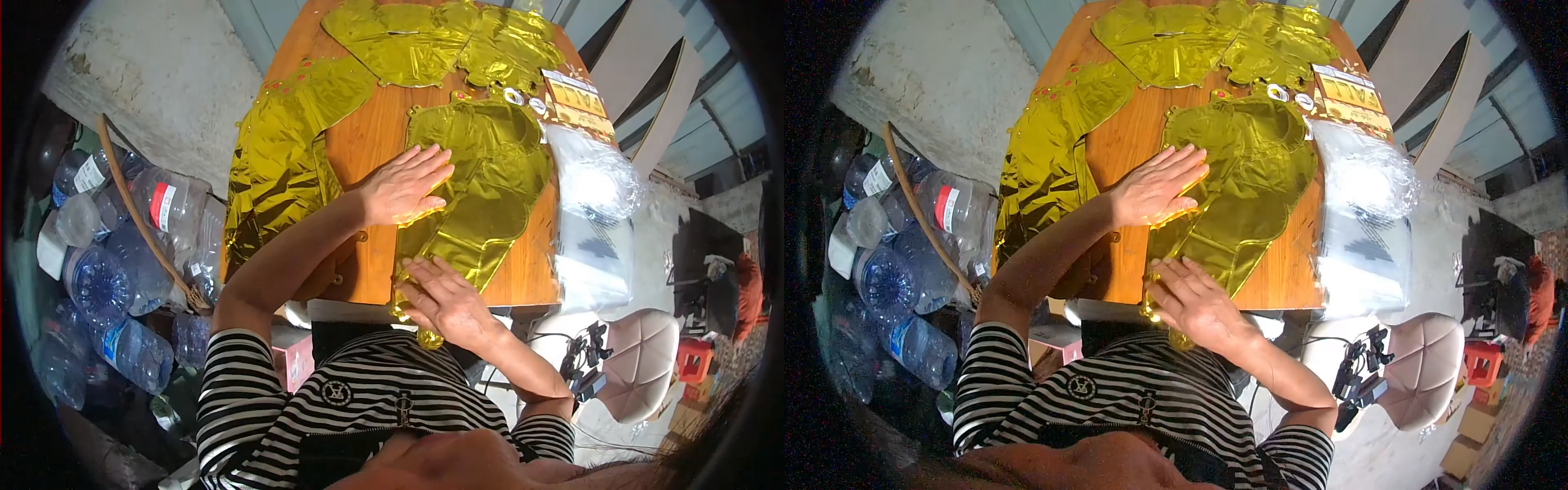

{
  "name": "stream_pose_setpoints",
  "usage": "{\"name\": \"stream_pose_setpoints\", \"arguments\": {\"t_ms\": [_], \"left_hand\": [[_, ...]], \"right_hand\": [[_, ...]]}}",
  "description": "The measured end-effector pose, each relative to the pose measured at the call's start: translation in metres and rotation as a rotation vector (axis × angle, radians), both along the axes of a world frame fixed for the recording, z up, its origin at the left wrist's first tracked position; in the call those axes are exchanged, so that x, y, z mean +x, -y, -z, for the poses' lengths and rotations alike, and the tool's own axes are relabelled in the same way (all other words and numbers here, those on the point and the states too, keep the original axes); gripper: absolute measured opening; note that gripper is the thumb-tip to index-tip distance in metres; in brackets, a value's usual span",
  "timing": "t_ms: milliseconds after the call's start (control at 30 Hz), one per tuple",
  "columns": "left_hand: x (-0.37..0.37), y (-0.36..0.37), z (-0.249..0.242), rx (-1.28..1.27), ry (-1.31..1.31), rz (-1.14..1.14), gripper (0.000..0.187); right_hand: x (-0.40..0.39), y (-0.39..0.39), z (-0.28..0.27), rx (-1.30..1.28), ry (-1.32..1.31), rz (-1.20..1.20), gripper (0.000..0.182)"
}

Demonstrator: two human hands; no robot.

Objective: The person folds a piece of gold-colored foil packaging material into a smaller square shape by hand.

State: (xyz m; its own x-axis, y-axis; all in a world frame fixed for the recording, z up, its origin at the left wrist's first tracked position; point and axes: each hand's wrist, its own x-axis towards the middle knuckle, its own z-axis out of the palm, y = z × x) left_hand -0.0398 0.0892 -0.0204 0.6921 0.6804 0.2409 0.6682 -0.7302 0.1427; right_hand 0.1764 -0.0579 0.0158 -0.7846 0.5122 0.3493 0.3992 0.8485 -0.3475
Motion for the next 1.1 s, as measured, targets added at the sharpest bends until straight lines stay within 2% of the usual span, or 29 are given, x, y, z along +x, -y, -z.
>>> {"name": "stream_pose_setpoints", "arguments": {"t_ms": [100, 233, 533, 1100], "left_hand": [[0.001, -0.001, 0.004, -0.002, 0.003, -0.019, 0.068], [0.001, 0.002, -0.004, -0.013, 0.044, -0.019, 0.065], [-0.004, 0.005, -0.007, 0.004, 0.140, 0.018, 0.055], [-0.002, 0.003, -0.003, -0.095, 0.102, 0.010, 0.061]], "right_hand": [[0.015, -0.002, -0.008, -0.053, -0.036, 0.169, 0.050], [0.033, -0.008, -0.004, -0.014, 0.006, 0.355, 0.051], [0.034, -0.015, 0.000, -0.038, 0.035, 0.294, 0.049], [0.034, -0.014, -0.003, -0.037, 0.085, 0.334, 0.049]]}}
